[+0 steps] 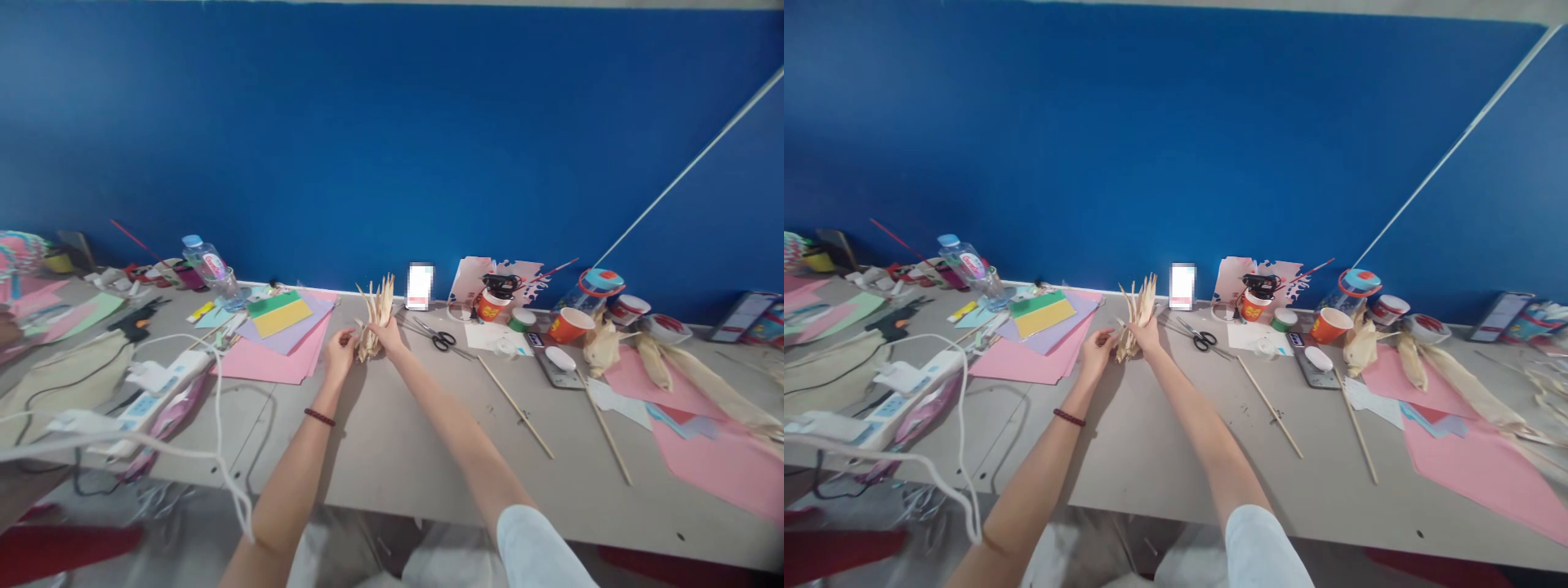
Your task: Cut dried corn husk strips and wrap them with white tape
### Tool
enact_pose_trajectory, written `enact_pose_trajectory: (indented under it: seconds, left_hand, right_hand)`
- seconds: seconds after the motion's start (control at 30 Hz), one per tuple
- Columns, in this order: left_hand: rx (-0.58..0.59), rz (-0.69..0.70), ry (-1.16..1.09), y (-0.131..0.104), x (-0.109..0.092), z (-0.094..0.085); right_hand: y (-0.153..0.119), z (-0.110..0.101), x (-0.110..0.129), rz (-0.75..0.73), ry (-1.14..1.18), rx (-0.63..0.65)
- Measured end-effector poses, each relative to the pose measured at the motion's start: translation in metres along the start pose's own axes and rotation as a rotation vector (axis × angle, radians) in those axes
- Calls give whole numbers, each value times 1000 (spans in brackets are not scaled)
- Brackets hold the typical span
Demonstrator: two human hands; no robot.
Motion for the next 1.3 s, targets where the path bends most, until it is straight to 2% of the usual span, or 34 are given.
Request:
enact_pose_trajectory:
  seconds: [0.1,0.17,0.3,0.47,0.6,0.7,0.8,0.93,1.1,1.3]
  left_hand:
    - [-139,56,29,1,-3,-9]
    - [-177,51,17,3,-2,-12]
    - [-113,-21,-170,5,1,-9]
    - [-37,34,-245,1,-8,-8]
    - [23,53,-217,-5,-19,-9]
    - [58,86,-229,-9,-26,-10]
    - [68,143,-231,-12,-31,-11]
    - [85,170,-226,-16,-39,-12]
    - [141,76,-421,-28,-54,-8]
    - [268,-45,-641,-52,-74,7]
  right_hand:
    - [-3,0,6,-19,-155,-102]
    - [-5,1,11,-63,-236,-132]
    - [-7,2,13,-177,-414,-189]
    - [-10,-2,7,-333,-553,-266]
    - [-18,-1,13,-429,-694,-210]
    - [-25,2,25,-550,-800,-100]
    - [-30,4,38,-585,-831,15]
    - [-40,4,52,-562,-725,105]
    - [-68,-5,66,-326,-465,187]
    - [-96,-43,74,-72,-220,217]
Point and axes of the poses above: each hand's wrist, its own y-axis towards the middle knuckle, its own z-axis out of the palm, x = y × z, the point moved 1 cm from there along y, towards the middle knuckle, and after that the axes turned 10 degrees about y, right-handed, at the moved point
